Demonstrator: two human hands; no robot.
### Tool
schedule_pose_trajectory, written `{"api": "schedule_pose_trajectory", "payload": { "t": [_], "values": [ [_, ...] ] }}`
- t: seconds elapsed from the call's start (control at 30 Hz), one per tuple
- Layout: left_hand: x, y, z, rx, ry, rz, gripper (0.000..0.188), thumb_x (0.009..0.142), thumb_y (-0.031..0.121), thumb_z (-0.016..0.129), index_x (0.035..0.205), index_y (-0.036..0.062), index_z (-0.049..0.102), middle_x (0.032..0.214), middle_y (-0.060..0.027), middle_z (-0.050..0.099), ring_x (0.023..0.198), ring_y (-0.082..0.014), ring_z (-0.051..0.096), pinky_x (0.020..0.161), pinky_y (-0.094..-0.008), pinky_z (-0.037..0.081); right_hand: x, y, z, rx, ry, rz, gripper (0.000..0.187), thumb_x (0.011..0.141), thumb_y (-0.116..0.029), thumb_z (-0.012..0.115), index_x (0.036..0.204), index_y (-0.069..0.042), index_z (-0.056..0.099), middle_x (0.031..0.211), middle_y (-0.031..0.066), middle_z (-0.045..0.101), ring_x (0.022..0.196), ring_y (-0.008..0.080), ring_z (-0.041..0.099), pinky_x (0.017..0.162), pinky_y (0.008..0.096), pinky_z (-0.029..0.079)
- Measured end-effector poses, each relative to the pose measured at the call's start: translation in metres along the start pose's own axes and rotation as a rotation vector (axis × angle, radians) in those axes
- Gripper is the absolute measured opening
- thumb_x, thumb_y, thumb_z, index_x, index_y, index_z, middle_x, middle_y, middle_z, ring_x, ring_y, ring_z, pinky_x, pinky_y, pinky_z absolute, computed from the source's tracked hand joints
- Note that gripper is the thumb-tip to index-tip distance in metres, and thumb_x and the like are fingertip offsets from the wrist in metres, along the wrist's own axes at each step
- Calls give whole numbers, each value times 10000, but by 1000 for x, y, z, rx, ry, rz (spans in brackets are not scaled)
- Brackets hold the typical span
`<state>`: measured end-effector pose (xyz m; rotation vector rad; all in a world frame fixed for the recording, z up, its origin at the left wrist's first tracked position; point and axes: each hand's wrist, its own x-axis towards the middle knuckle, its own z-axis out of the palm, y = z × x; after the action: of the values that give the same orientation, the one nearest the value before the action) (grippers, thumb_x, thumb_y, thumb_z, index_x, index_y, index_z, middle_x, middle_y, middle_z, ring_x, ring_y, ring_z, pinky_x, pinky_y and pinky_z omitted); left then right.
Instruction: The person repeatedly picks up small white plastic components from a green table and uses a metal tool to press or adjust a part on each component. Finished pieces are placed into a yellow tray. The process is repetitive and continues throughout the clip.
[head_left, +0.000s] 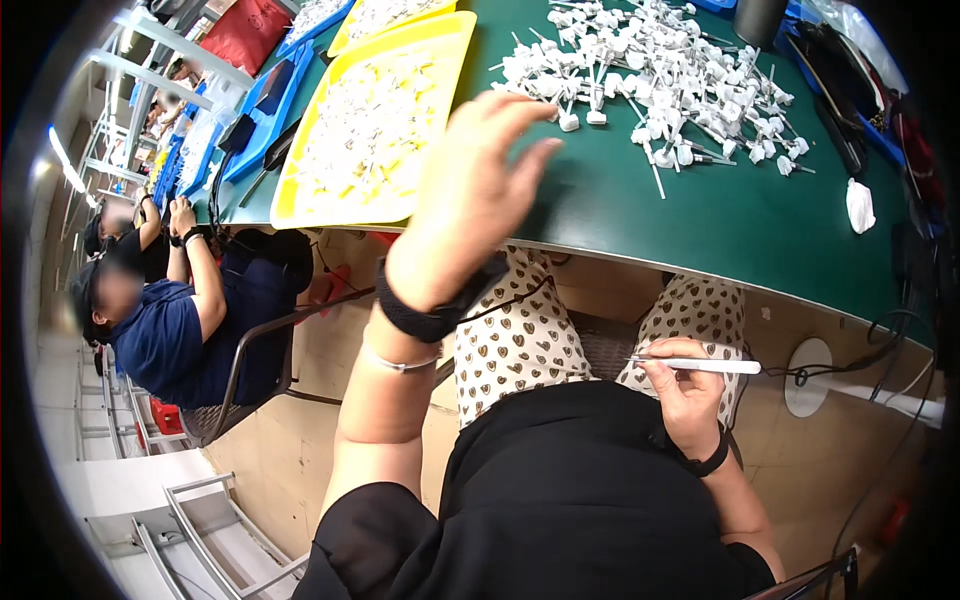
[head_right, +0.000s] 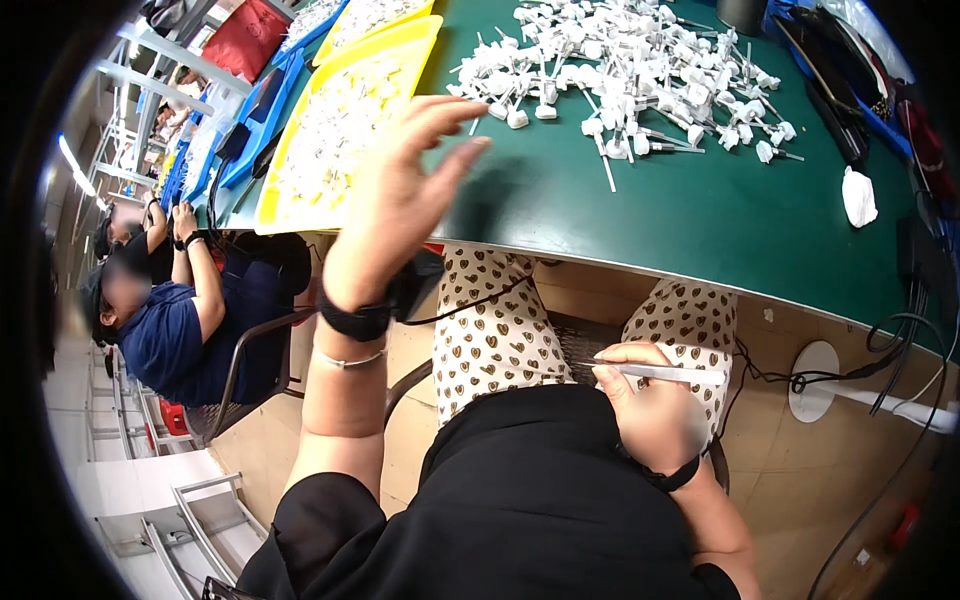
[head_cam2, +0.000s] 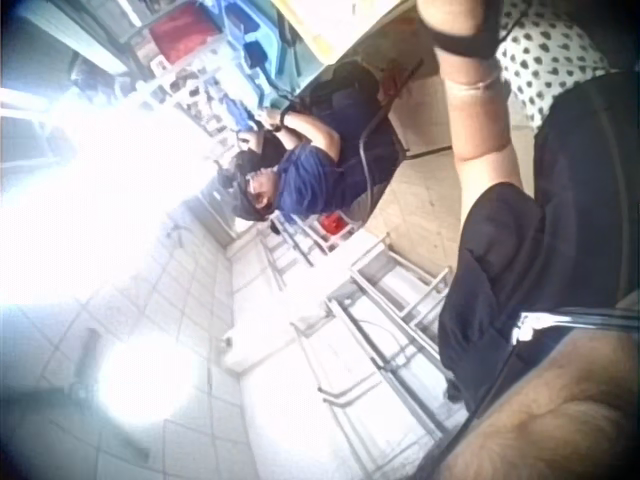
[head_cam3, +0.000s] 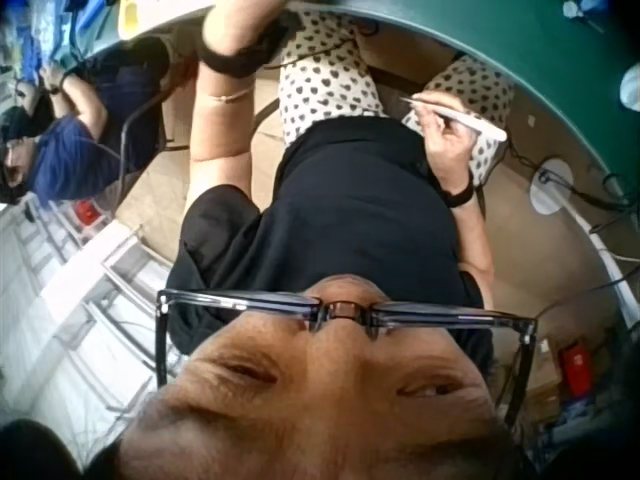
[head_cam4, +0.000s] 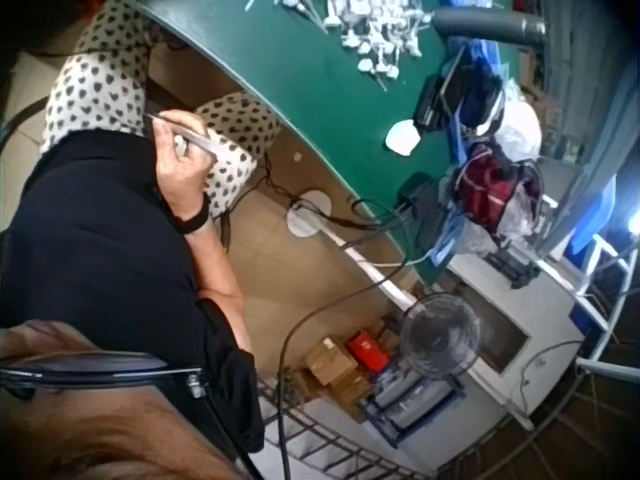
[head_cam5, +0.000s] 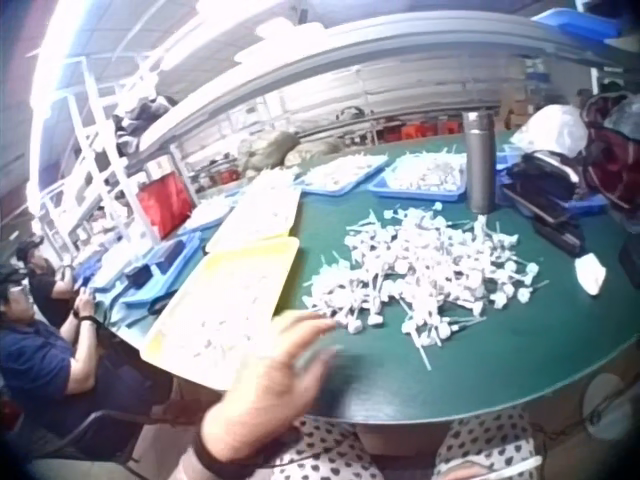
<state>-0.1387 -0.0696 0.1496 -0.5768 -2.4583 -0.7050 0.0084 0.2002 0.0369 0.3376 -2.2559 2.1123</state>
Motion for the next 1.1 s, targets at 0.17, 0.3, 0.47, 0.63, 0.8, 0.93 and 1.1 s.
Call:
{"api": "schedule_pose_trajectory", "payload": {
  "t": [0.17,0.3,0.47,0.63,0.8,0.93,1.1],
  "values": [
    [38,34,57,53,-160,-13,219,903,199,700,1089,84,719,984,-144,707,876,-346,705,770,-440,569,-5,-2,-6,18,5,83,104,944,27,692,1035,15,644,1017,109,678,883,159,643,805,280,530],
    [61,33,80,119,-289,19,145,846,149,669,946,60,725,985,-187,698,888,-382,703,781,-478,572,-8,15,-11,16,-9,40,99,1011,13,596,1109,5,605,1064,82,641,940,144,656,871,294,576],
    [61,20,91,43,-164,61,121,783,72,638,867,34,716,973,-202,701,850,-401,698,771,-498,561,-10,9,-9,40,-23,74,96,1016,-6,599,1110,2,611,1046,71,637,921,124,635,866,283,573],
    [64,23,94,66,-309,20,92,763,59,643,838,35,692,853,-200,711,817,-407,697,770,-503,558,-10,9,-10,3,-18,75,94,1014,-15,607,1105,6,617,1037,68,639,911,113,622,857,272,566],
    [57,25,79,-67,-67,-27,117,790,68,633,887,12,668,875,-214,699,847,-419,685,773,-506,556,-12,7,-9,26,-27,73,94,1009,0,611,1103,8,612,1058,75,636,942,130,639,866,278,567],
    [32,31,39,-463,52,-126,138,889,84,713,1002,4,719,868,-121,647,782,-202,687,703,-332,575,-10,6,-9,3,-12,32,96,1002,23,611,1096,10,615,1069,88,639,937,139,646,853,274,556],
    [-48,65,1,-949,-161,-448,156,942,67,716,1092,25,720,1065,-38,563,982,-96,597,781,-268,560,-5,-1,-5,-1,22,93,124,927,27,706,1036,7,650,1018,121,687,934,179,646,846,293,511]
  ]
}}
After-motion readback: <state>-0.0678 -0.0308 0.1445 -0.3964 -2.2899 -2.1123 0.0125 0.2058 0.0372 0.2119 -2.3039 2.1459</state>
